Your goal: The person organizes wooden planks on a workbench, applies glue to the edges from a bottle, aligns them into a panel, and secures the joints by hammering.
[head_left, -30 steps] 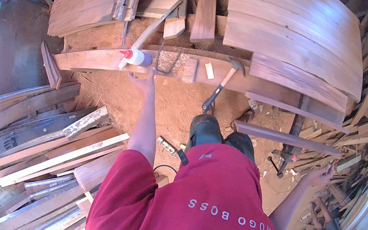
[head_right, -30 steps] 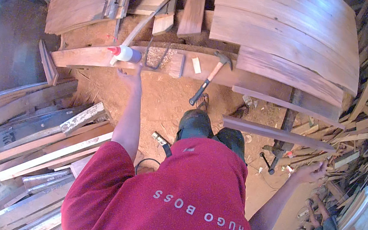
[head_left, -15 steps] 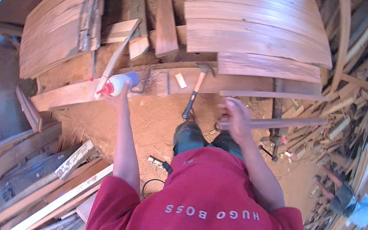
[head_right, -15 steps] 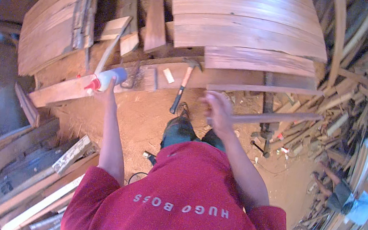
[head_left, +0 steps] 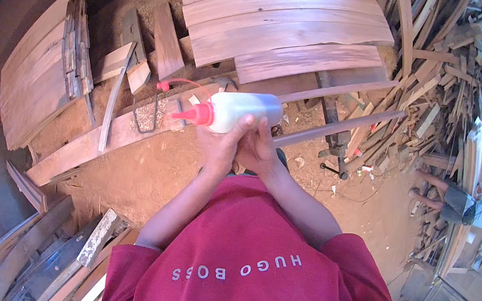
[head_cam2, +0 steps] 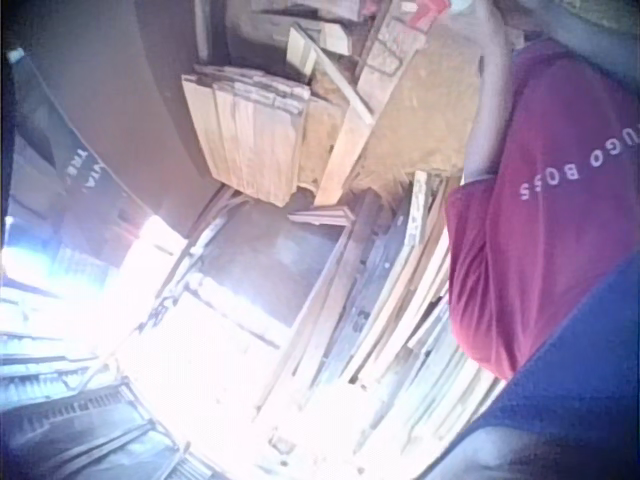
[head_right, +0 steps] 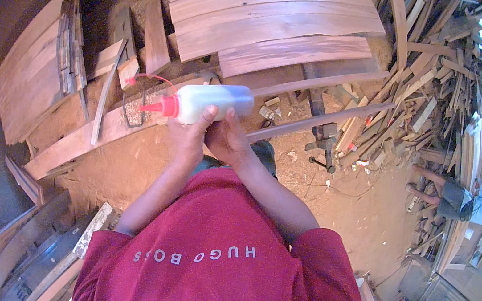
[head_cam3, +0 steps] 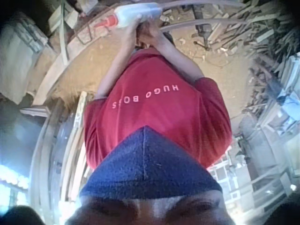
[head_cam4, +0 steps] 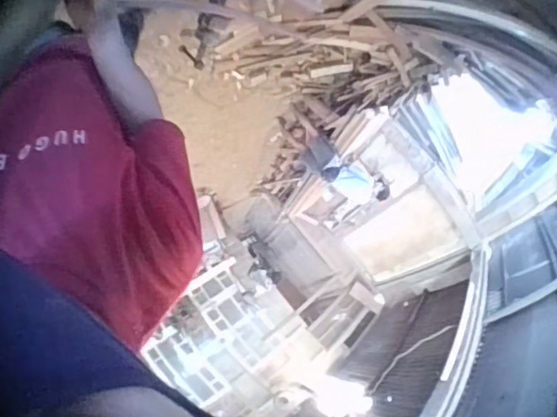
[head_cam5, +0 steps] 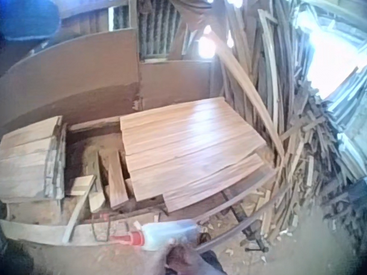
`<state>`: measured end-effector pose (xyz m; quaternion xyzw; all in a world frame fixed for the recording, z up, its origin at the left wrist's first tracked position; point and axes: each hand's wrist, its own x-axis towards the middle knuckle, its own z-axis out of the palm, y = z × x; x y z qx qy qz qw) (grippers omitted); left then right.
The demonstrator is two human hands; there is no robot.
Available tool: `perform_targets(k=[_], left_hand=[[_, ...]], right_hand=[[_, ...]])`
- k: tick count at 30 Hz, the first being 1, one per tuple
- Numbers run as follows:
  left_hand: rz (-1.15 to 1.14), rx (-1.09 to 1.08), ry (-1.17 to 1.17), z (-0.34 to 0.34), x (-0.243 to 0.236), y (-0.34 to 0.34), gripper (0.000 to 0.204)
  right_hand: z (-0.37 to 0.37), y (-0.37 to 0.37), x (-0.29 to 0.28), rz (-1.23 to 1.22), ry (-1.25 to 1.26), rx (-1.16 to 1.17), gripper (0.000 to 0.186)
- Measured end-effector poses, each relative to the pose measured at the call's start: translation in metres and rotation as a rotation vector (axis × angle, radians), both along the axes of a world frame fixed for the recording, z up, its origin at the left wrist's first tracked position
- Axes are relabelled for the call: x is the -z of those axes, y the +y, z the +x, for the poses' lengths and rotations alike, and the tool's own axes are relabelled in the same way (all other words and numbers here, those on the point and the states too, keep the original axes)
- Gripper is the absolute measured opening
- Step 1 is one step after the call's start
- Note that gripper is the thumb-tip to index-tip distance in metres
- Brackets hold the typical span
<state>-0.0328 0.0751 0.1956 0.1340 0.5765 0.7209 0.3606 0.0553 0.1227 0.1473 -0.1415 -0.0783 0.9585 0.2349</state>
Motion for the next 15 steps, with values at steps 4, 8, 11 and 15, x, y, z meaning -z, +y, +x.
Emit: perform_targets(k=[4,8,11,15], left_hand=[[-0.058,0.155,0.158,0.007,0.016,0.0,0.074],[-0.13,0.223,0.422,-0.012,0.079,-0.032,0.058],[-0.438,0.24,0.399,-0.051,0.148,-0.085,0.042],[-0.648,0.17,0.592,-0.086,0.222,-0.176,0.034]], right_hand=[[0.011,0.031,-0.005,0.029,-0.044,0.246,0.071],[0.046,0.085,0.002,0.309,-0.342,0.592,0.059],[0.072,0.112,0.019,0.528,-0.562,0.641,0.053],[0.07,0.11,0.028,0.653,-0.782,0.696,0.051]])
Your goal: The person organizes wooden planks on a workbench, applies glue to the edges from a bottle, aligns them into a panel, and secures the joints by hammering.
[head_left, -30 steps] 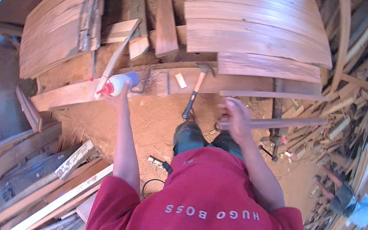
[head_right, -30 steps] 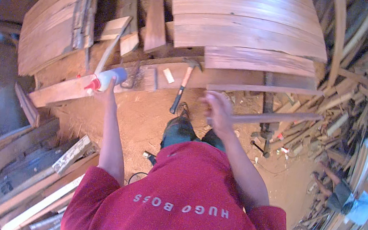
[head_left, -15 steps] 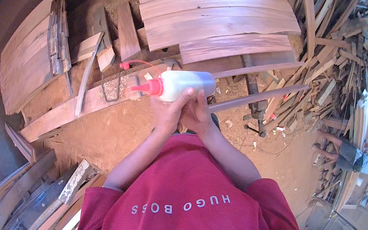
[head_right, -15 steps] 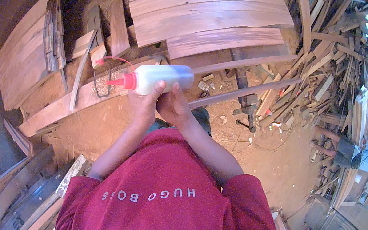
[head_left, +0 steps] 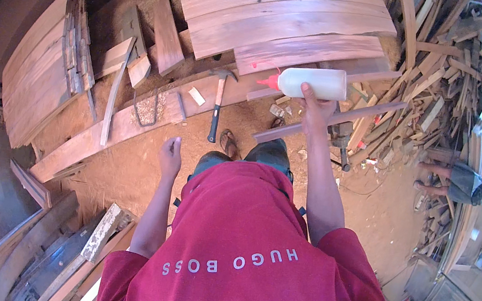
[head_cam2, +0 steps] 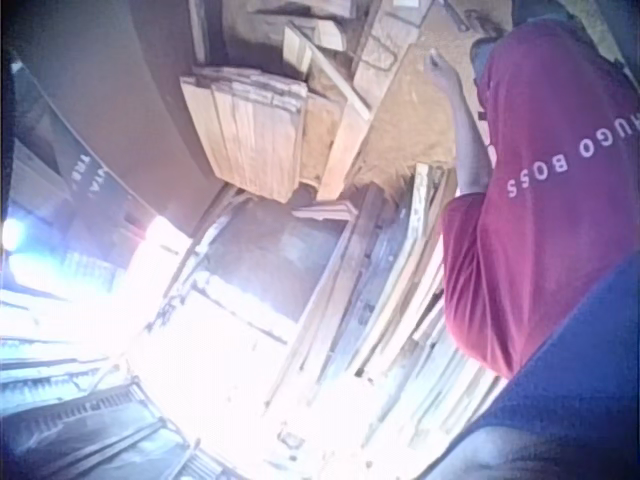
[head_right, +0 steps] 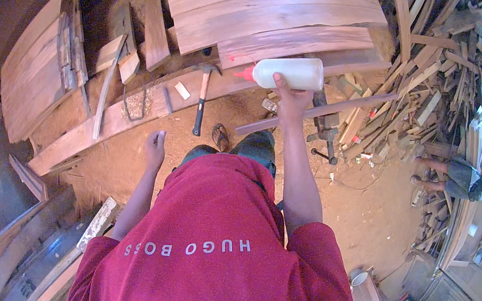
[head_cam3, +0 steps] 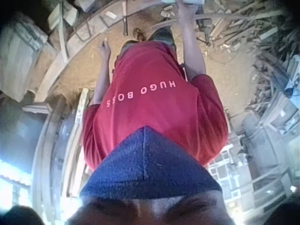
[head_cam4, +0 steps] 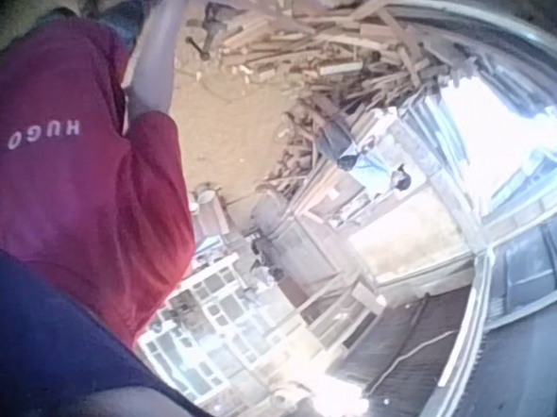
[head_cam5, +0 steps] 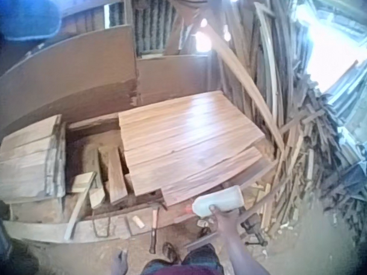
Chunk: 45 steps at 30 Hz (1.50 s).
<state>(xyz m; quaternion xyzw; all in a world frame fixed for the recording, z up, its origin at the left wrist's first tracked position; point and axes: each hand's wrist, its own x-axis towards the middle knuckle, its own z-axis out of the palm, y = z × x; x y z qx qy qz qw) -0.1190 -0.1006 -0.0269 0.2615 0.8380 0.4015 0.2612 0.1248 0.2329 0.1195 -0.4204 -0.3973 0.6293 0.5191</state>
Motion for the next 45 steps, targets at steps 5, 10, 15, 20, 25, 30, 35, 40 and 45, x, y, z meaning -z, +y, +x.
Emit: perform_targets(k=[5,10,15,20,25,30,35,40,45], left_hand=[[-0.282,-0.105,-0.111,-0.008,0.056,-0.087,0.05],[-0.187,-0.399,-0.326,0.014,0.084,-0.13,0.057],[-0.199,-0.292,-0.307,0.019,0.074,-0.116,0.057],[-0.165,-0.238,-0.322,0.007,0.067,-0.09,0.057],[-0.13,-0.245,-0.33,0.007,0.067,-0.076,0.055],[-0.116,-0.23,-0.371,0.014,0.07,-0.077,0.053],[-0.158,-0.246,-0.407,0.016,0.078,-0.093,0.054],[-0.166,-0.242,-0.392,0.021,0.077,-0.097,0.056],[-0.158,-0.241,-0.377,0.023,0.074,-0.086,0.057]], right_hand=[[0.002,-0.01,0.023,0.232,-0.379,-0.002,0.054],[-0.011,-0.024,0.017,0.243,-0.369,-0.02,0.054],[-0.018,-0.03,0.007,0.214,-0.303,0.013,0.044],[-0.013,-0.028,0.016,0.275,-0.458,-0.051,0.042],[-0.014,-0.029,0.019,0.296,-0.449,-0.064,0.041],[-0.01,-0.027,0.026,0.317,-0.461,-0.055,0.04],[-0.008,-0.024,0.028,0.3,-0.379,-0.048,0.042],[-0.003,-0.021,0.02,0.239,-0.343,0.003,0.048],[0.014,-0.003,0.023,0.297,-0.388,0.027,0.047]])
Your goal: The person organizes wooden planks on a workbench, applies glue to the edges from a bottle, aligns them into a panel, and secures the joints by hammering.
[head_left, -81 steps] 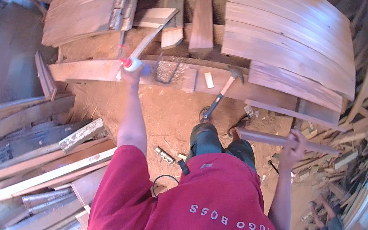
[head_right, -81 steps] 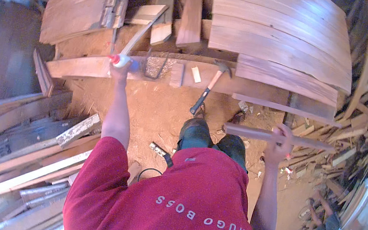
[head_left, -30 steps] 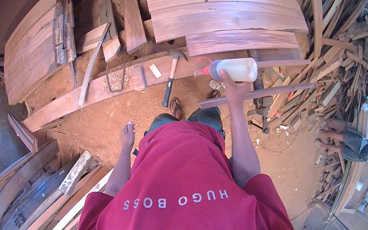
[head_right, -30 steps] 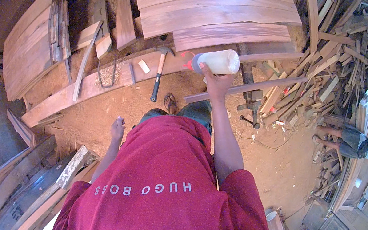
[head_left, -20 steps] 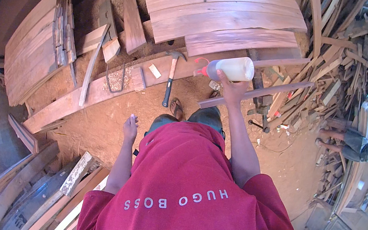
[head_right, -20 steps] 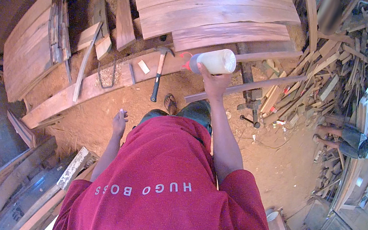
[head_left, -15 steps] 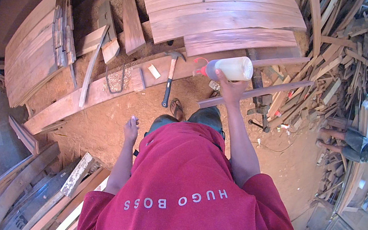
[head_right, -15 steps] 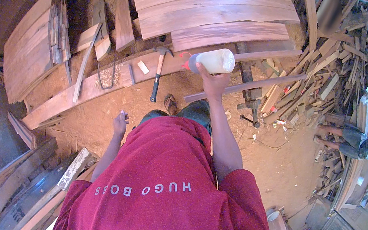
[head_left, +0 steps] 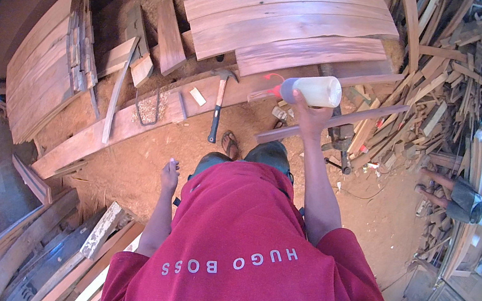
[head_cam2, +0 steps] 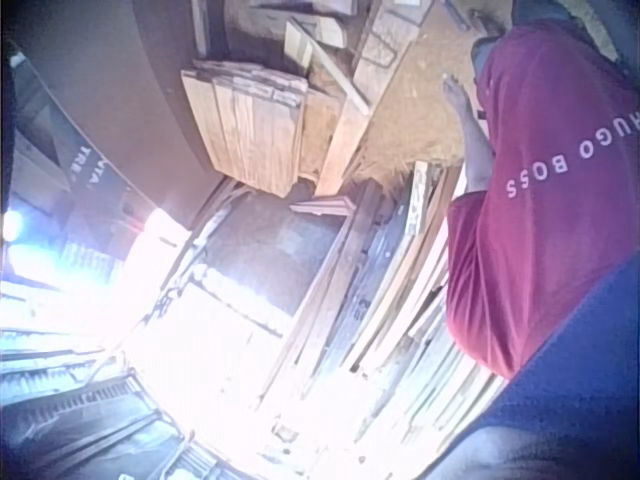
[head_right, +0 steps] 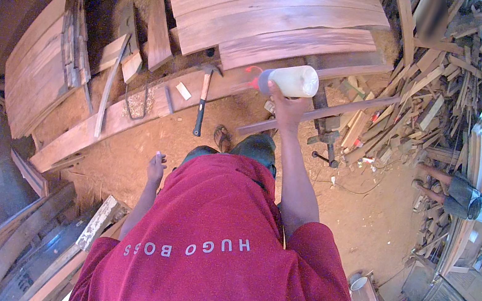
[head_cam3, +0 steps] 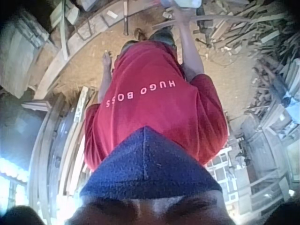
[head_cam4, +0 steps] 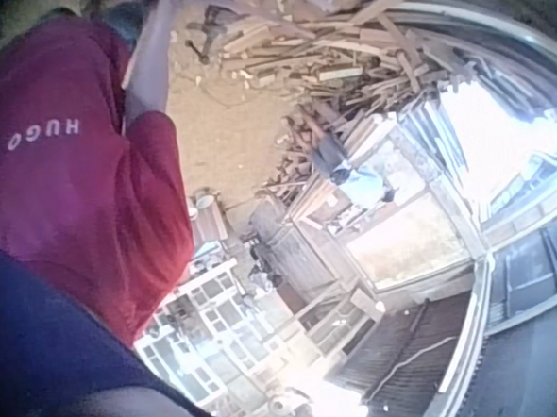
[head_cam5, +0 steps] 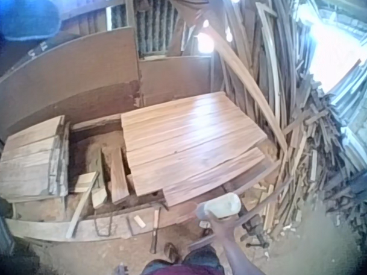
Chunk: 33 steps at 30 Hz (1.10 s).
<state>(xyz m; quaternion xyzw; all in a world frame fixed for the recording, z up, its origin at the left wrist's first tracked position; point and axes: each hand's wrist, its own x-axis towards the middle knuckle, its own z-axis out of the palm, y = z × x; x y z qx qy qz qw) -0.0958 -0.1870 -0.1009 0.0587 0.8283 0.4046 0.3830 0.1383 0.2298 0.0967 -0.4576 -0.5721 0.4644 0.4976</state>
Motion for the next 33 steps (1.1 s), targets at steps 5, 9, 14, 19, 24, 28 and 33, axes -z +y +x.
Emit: perform_targets(k=[5,9,14,19,24,28,33], left_hand=[[-0.011,0.012,0.016,0.004,0.001,0.013,0.058],[-0.032,0.024,0.02,0.009,-0.001,0.025,0.058],[-0.024,0.047,0.04,0.021,-0.006,0.047,0.057],[-0.014,0.028,0.03,0.038,-0.019,0.073,0.056],[-0.03,0.046,0.053,0.054,-0.021,0.089,0.057],[-0.035,0.059,0.047,0.064,-0.023,0.1,0.057],[-0.037,0.062,0.04,0.08,-0.028,0.118,0.057]], right_hand=[[0.02,0.015,0.001,-0.012,-0.068,0.038,0.054],[0.033,0.029,-0.006,0.0,-0.053,0.007,0.06],[0.043,0.045,-0.023,0.037,0.006,0.101,0.051],[0.067,0.067,-0.026,0.023,-0.047,0.107,0.057],[0.088,0.093,-0.019,0.006,0.027,0.129,0.056],[0.112,0.116,-0.012,0.066,-0.063,0.15,0.055],[0.137,0.143,-0.004,0.127,-0.018,0.216,0.055]])
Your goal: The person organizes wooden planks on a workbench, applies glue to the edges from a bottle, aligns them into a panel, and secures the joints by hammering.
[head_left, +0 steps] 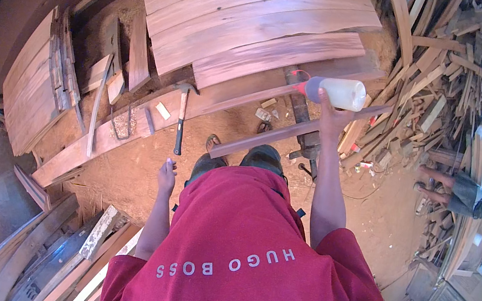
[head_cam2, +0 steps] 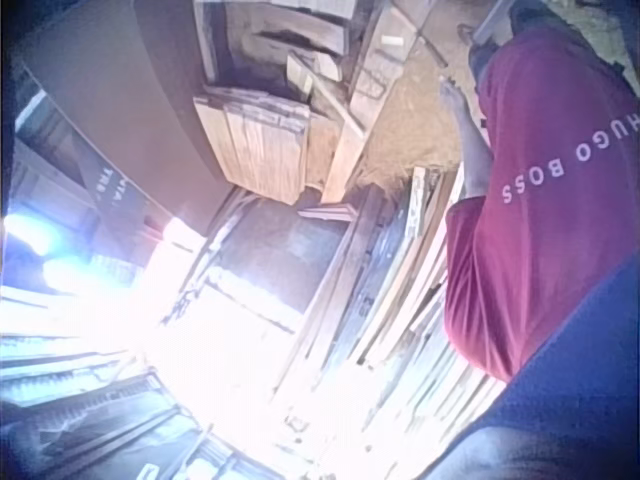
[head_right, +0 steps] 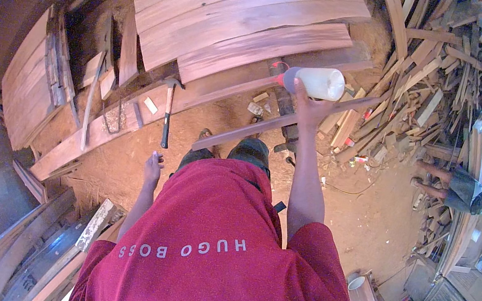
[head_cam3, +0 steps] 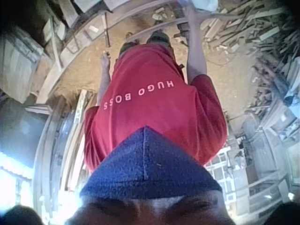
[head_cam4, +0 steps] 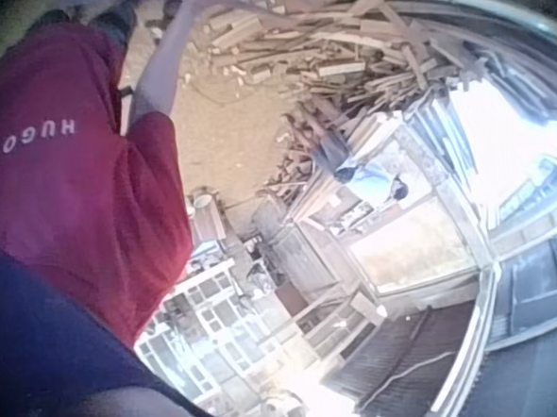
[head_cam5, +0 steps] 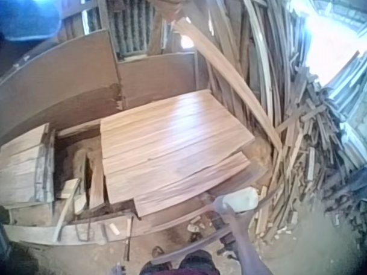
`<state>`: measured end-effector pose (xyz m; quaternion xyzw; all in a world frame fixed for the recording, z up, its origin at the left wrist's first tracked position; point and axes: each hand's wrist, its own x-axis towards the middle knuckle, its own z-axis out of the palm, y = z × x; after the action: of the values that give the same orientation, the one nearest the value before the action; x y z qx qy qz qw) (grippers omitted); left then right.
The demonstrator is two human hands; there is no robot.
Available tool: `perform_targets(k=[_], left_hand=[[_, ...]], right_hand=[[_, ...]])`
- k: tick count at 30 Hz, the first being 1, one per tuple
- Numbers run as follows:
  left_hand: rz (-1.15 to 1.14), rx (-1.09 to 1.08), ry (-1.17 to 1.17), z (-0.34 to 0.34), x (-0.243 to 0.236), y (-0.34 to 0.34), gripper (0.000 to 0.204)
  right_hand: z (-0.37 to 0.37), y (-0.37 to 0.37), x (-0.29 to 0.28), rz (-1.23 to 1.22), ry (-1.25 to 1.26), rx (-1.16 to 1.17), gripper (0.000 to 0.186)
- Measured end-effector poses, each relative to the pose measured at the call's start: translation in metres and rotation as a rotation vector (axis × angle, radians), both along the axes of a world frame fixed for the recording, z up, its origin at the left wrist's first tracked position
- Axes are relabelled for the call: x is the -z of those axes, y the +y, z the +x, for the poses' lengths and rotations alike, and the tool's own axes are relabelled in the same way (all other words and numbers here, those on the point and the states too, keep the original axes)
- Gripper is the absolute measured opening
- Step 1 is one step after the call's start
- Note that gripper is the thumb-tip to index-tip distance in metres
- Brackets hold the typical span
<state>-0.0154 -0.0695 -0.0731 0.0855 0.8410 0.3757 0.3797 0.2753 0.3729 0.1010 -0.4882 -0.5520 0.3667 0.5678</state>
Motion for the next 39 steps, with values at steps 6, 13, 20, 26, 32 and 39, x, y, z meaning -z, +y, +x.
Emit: perform_targets(k=[6,13,20,26,32,39], left_hand=[[0.015,-0.015,0.016,0.016,-0.003,0.015,0.057],[0.022,-0.003,0.036,0.028,-0.003,0.035,0.057],[0.017,-0.035,0.019,0.043,-0.007,0.058,0.056],[0.011,-0.047,0.012,0.052,-0.004,0.066,0.055],[-0.038,-0.025,0.012,0.068,-0.011,0.079,0.059],[-0.043,-0.014,0.025,0.075,-0.013,0.083,0.059]], right_hand=[[0.028,0.03,0.002,-0.006,-0.029,0.015,0.062],[0.049,0.056,-0.014,0.004,-0.017,0.05,0.07],[0.085,0.085,-0.007,0.038,-0.103,0.111,0.067],[0.118,0.117,0.008,0.035,-0.073,0.106,0.081],[0.139,0.144,0.01,0.065,-0.026,0.124,0.084],[0.152,0.162,-0.003,0.066,-0.004,0.173,0.082]])
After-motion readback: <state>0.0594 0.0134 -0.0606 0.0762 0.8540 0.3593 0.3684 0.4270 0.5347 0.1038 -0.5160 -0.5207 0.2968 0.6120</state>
